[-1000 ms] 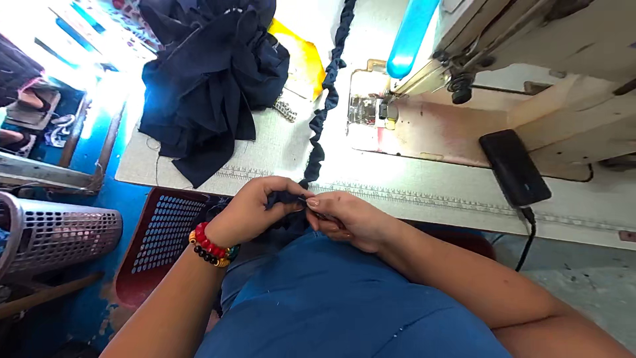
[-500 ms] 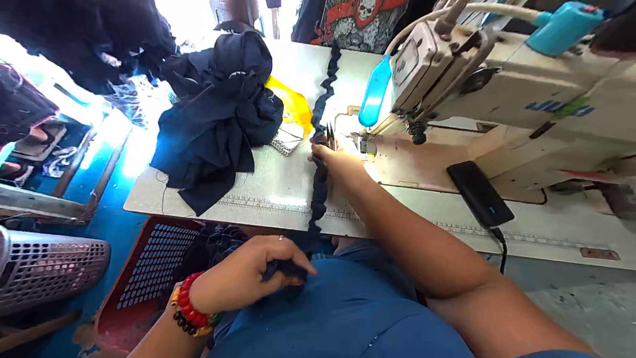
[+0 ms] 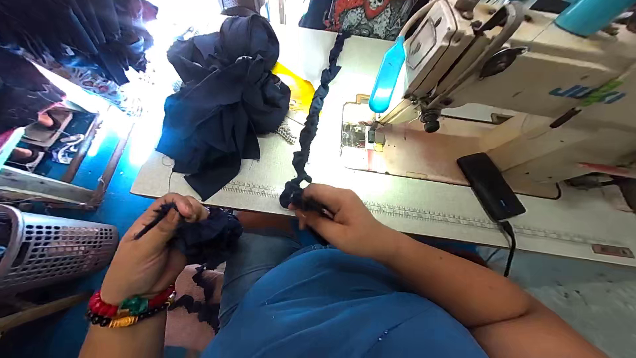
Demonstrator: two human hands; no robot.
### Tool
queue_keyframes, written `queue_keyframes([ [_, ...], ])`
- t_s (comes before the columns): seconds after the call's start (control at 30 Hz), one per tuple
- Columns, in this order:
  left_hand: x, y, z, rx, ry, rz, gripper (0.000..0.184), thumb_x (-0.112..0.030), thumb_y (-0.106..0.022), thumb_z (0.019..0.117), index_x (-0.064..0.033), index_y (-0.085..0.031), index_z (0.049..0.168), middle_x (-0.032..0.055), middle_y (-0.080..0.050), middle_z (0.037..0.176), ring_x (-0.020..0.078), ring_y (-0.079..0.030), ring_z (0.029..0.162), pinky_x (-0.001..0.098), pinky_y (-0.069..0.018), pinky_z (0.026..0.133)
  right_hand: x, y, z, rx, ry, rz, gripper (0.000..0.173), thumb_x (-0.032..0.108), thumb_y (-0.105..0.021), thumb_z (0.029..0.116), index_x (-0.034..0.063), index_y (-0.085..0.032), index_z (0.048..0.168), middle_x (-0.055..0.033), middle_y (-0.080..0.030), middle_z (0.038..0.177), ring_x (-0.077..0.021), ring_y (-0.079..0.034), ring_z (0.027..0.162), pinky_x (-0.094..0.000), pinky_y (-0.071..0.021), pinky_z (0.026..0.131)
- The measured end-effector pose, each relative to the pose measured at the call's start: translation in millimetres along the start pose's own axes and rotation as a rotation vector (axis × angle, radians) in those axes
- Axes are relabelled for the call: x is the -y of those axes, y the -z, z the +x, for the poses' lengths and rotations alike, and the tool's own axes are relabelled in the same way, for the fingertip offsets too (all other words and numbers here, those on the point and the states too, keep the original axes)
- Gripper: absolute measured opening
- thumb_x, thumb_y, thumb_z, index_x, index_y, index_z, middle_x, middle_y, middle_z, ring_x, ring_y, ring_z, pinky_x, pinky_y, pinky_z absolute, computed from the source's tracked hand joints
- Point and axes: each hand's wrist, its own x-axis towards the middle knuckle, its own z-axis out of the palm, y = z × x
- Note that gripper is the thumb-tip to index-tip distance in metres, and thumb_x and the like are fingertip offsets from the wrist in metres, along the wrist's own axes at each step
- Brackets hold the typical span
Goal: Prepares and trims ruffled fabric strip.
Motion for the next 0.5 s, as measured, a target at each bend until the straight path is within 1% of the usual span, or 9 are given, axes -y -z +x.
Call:
queue_keyframes([
  [0.07,-2,-2,4,-0.017,-0.027,-0.025,0.02,-0.036,-0.055,0.1049,-0.0244,-0.069,0.097,-0.0096,-0.065,0.087,0.0041,-0.065,0.084,0.0216,-0.0555,0.079,-2,-4,-3,0.003,-0.026,0.008,0.011,0.008,-0.057,0.0987,0.0032,-0.066,0.103,-0.0004,-0.068,0.079,-0.0033,-0.062,0.069,-0.0193,-0.0521,0.061],
  [0.13,-2,-2,7,-0.033,-0.044,-0.059,0.02,-0.032,-0.053,0.1062,-0.023,-0.068,0.097,-0.0084,-0.066,0.09,0.0067,-0.066,0.091,0.0256,-0.0565,0.087,-6,-11,-8,-0.002,-0.057,0.0,0.012,0.01,-0.057,0.0989,0.0038,-0.066,0.103,-0.0008,-0.067,0.08,-0.0044,-0.062,0.069,-0.0211,-0.0525,0.062],
  [0.23,0,-4,11,-0.048,-0.046,-0.12,0.025,-0.028,-0.047,0.1086,-0.0213,-0.069,0.097,-0.0044,-0.07,0.097,0.0166,-0.069,0.108,0.0422,-0.0518,0.107,-12,-21,-16,0.066,-0.079,-0.042,0.019,0.014,-0.054,0.1019,0.0026,-0.068,0.108,-0.0037,-0.068,0.085,-0.0075,-0.064,0.077,-0.0259,-0.054,0.071],
  [0.3,0,-6,15,-0.054,-0.022,-0.17,0.029,-0.024,-0.043,0.11,-0.0187,-0.067,0.095,-0.0012,-0.071,0.095,0.0211,-0.07,0.108,0.05,-0.0509,0.109,-13,-26,-18,0.115,-0.075,-0.087,0.022,0.016,-0.053,0.1026,0.0026,-0.069,0.11,-0.0057,-0.069,0.088,-0.0101,-0.064,0.081,-0.0291,-0.0541,0.074],
  [0.33,-2,-7,17,-0.05,0.008,-0.144,0.029,-0.023,-0.04,0.1105,-0.0195,-0.065,0.096,-0.0035,-0.068,0.089,0.0171,-0.071,0.098,0.0471,-0.0553,0.103,-13,-28,-18,0.133,-0.056,-0.109,0.022,0.015,-0.053,0.1023,0.0022,-0.069,0.11,-0.0069,-0.069,0.088,-0.0118,-0.065,0.081,-0.0304,-0.0542,0.075],
  [0.37,-4,-9,21,-0.041,0.046,-0.091,0.029,-0.022,-0.039,0.1105,-0.0201,-0.064,0.097,-0.0058,-0.064,0.082,0.0117,-0.069,0.085,0.0397,-0.0598,0.092,-12,-29,-19,0.154,-0.024,-0.131,0.022,0.014,-0.053,0.1016,0.0015,-0.07,0.109,-0.0086,-0.069,0.089,-0.0143,-0.065,0.082,-0.0325,-0.0542,0.076],
  [0.4,-6,-10,26,-0.016,0.086,-0.004,0.027,-0.023,-0.038,0.1103,-0.0208,-0.063,0.1,-0.007,-0.06,0.079,0.0072,-0.064,0.073,0.0293,-0.0607,0.078,-11,-31,-19,0.183,0.015,-0.151,0.02,0.013,-0.054,0.1008,0.001,-0.069,0.108,-0.0103,-0.069,0.09,-0.017,-0.066,0.083,-0.035,-0.0546,0.076],
  [0.43,-9,-13,32,0.013,0.132,0.097,0.025,-0.024,-0.039,0.1099,-0.021,-0.063,0.103,-0.007,-0.058,0.077,0.0043,-0.059,0.064,0.0212,-0.0566,0.064,-9,-33,-20,0.21,0.056,-0.167,0.019,0.011,-0.055,0.0998,0.0006,-0.069,0.107,-0.0117,-0.069,0.089,-0.0197,-0.067,0.083,-0.0375,-0.0549,0.076],
  [0.5,-15,-28,48,0.064,0.22,0.283,0.024,-0.022,-0.04,0.1072,-0.0195,-0.064,0.106,-0.0063,-0.059,0.075,0.0032,-0.055,0.055,0.0175,-0.0498,0.051,-6,-37,-21,0.263,0.135,-0.19,0.017,0.008,-0.056,0.0966,0.0006,-0.068,0.105,-0.013,-0.069,0.088,-0.0235,-0.068,0.083,-0.0417,-0.0551,0.074],
])
